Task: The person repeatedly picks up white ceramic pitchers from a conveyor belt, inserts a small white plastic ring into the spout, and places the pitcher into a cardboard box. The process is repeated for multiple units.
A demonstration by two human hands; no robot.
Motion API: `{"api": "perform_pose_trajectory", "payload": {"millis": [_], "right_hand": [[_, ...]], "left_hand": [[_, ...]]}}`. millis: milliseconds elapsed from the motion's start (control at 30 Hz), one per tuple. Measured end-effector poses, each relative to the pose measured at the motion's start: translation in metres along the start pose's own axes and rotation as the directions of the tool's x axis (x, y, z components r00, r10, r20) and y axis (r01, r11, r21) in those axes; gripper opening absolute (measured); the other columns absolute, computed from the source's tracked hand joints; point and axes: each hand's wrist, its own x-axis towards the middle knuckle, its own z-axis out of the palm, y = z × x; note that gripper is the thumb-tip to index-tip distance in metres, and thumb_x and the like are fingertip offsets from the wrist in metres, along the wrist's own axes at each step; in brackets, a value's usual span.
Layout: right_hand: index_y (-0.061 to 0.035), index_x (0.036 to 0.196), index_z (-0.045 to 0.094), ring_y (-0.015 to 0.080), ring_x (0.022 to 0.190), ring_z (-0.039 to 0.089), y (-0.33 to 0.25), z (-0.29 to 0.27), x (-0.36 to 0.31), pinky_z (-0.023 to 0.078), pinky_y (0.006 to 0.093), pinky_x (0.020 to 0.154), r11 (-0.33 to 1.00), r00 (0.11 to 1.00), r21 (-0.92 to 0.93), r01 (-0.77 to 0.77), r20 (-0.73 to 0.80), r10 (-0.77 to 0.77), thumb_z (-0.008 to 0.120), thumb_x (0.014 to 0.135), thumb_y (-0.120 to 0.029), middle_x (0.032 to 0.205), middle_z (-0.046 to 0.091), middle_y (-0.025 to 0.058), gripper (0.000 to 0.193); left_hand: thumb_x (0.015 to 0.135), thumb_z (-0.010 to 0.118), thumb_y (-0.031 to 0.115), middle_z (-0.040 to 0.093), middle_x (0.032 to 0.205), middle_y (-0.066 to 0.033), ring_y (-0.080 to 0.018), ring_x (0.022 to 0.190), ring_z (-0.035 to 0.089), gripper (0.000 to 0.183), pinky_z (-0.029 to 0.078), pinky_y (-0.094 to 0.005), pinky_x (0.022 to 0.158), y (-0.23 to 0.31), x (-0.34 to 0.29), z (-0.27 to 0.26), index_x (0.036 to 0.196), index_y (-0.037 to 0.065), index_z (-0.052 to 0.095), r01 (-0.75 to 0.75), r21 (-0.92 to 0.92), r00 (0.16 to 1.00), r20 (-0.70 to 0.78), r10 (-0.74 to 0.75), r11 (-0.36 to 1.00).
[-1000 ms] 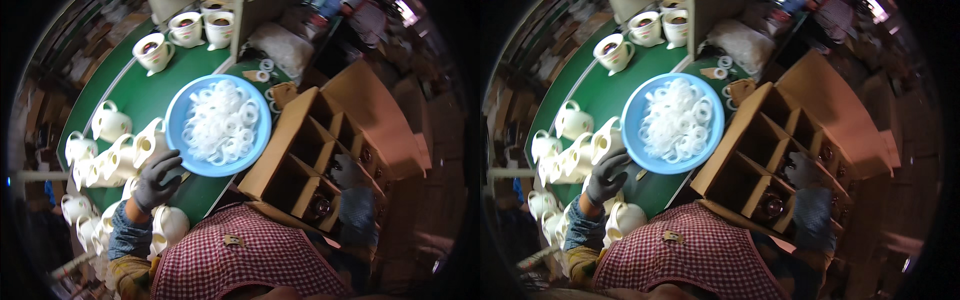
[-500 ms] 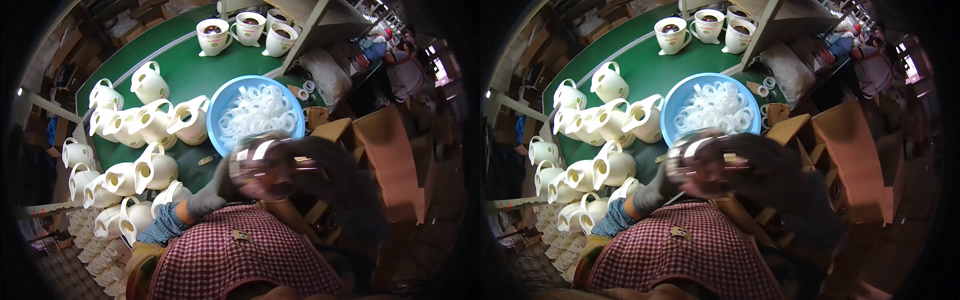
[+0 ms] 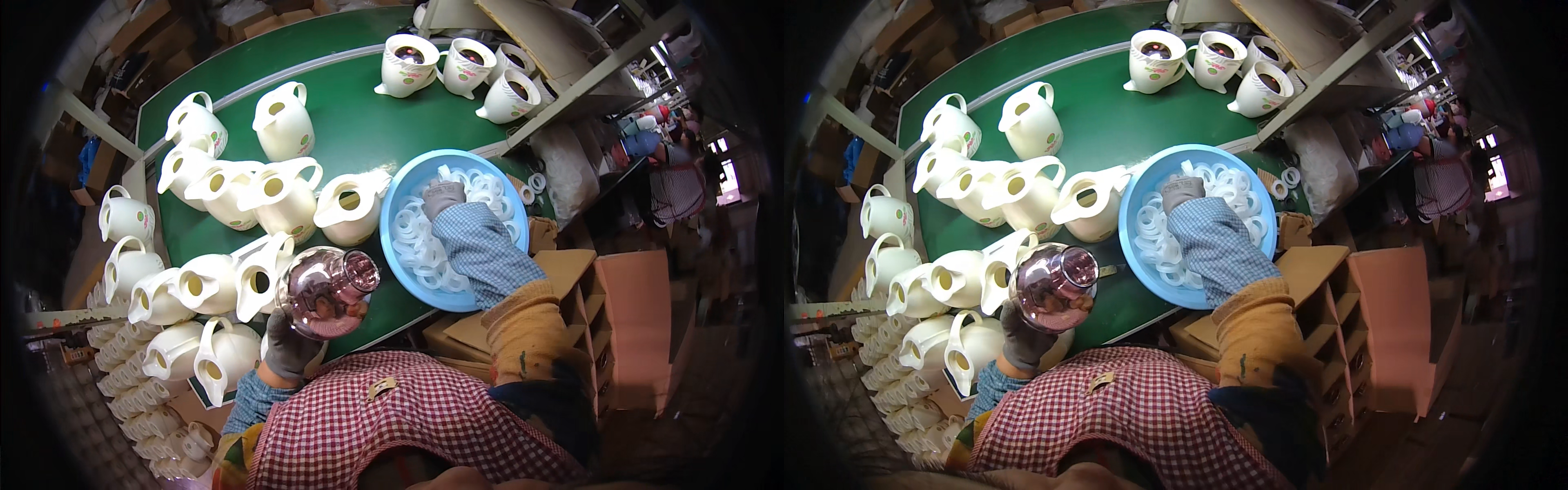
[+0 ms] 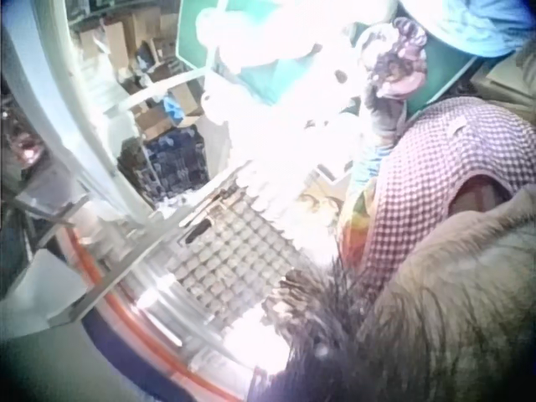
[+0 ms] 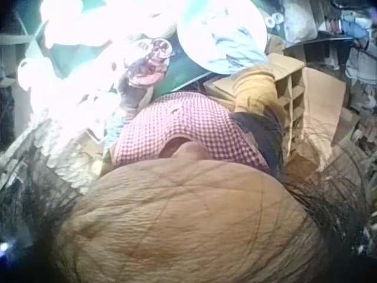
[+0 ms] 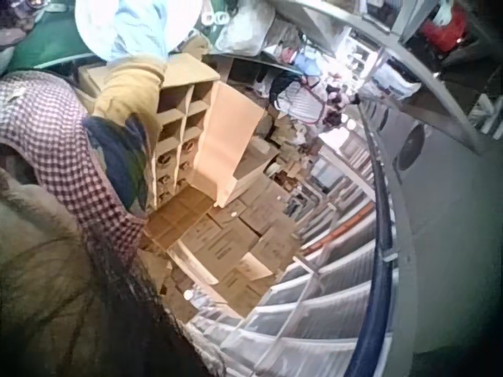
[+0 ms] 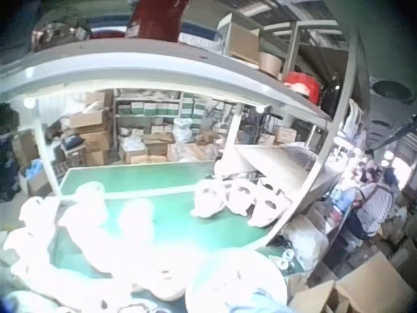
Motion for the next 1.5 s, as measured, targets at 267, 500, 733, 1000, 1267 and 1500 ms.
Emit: {"api": "perform_pose_trajectory", "payload": {"millis": [267,500,733,1000,1267,1500], "right_hand": [[0.0009,0.112,0.074,0.0106,0.077,0.066,0.032,-0.053,-0.123,0.053,0.0248,0.068,-0.049,0.955,0.956,0.288,-0.291,-0.060,0.077,0.096,-0.024,0.091,0.072,0.0052,0.030],[-0.0014,0.112,0.074,0.0196,0.092,0.070,-0.006,-0.045,-0.217,0.058,0.0313,0.082,0.092,0.454,0.447,0.890,-0.888,-0.072,0.078,0.093,-0.017,0.106,0.073,0.0129,0.024],[-0.0054,0.111,0.072,0.0301,0.097,0.072,-0.007,-0.046,-0.264,0.059,0.0396,0.081,0.307,0.282,0.238,0.922,-0.953,-0.107,0.080,0.087,-0.013,0.109,0.072,0.0115,0.026],[-0.0130,0.122,0.062,0.0373,0.121,0.061,-0.011,-0.037,-0.267,0.046,0.0544,0.108,0.385,0.166,0.105,0.917,-0.978,-0.129,0.079,0.089,-0.023,0.135,0.059,0.0163,0.038],[-0.0152,0.158,0.033,0.0496,0.141,0.046,-0.021,-0.033,-0.257,0.042,0.0541,0.114,-0.025,0.504,0.527,0.850,-0.826,-0.251,0.080,0.090,-0.037,0.160,0.030,0.0344,0.085],[-0.0131,0.164,0.030,0.0471,0.152,0.028,-0.021,-0.063,-0.178,0.028,0.0498,0.123,0.102,0.547,0.596,0.797,-0.640,-0.539,0.079,0.087,-0.047,0.168,0.018,0.0292,0.097]], "left_hand": [[0.090,0.069,0.054,0.048,0.156,-0.0160,-0.0325,0.142,0.049,0.088,0.036,-0.0498,0.122,-0.003,0.012,0.027,0.157,0.007,0.037,0.002,0.037,0.995,0.099,-0.006,0.999],[0.092,0.061,0.055,0.048,0.155,-0.0174,-0.0319,0.141,0.050,0.084,0.037,-0.0493,0.122,-0.024,0.027,0.053,0.156,0.005,0.038,0.060,-0.013,0.978,0.200,-0.057,0.998],[0.093,0.058,0.062,0.052,0.152,-0.0185,-0.0324,0.137,0.054,0.086,0.042,-0.0499,0.118,-0.038,0.022,0.047,0.155,0.005,0.040,0.078,0.003,0.990,0.114,-0.078,0.997],[0.101,0.044,0.044,0.058,0.146,-0.0188,-0.0319,0.131,0.059,0.064,0.045,-0.0465,0.116,-0.039,0.015,0.054,0.148,0.002,0.048,0.139,-0.020,0.990,-0.011,-0.139,0.990],[0.100,0.044,0.044,0.054,0.150,-0.0168,-0.0324,0.135,0.055,0.063,0.044,-0.0494,0.117,-0.039,0.012,0.065,0.151,0.007,0.046,0.181,-0.112,0.983,-0.019,-0.185,0.977],[0.095,0.053,0.063,0.045,0.159,-0.0158,-0.0339,0.143,0.047,0.085,0.035,-0.0519,0.123,-0.019,-0.004,0.046,0.159,0.010,0.034,0.002,-0.080,0.998,0.059,0.003,0.997]]}}
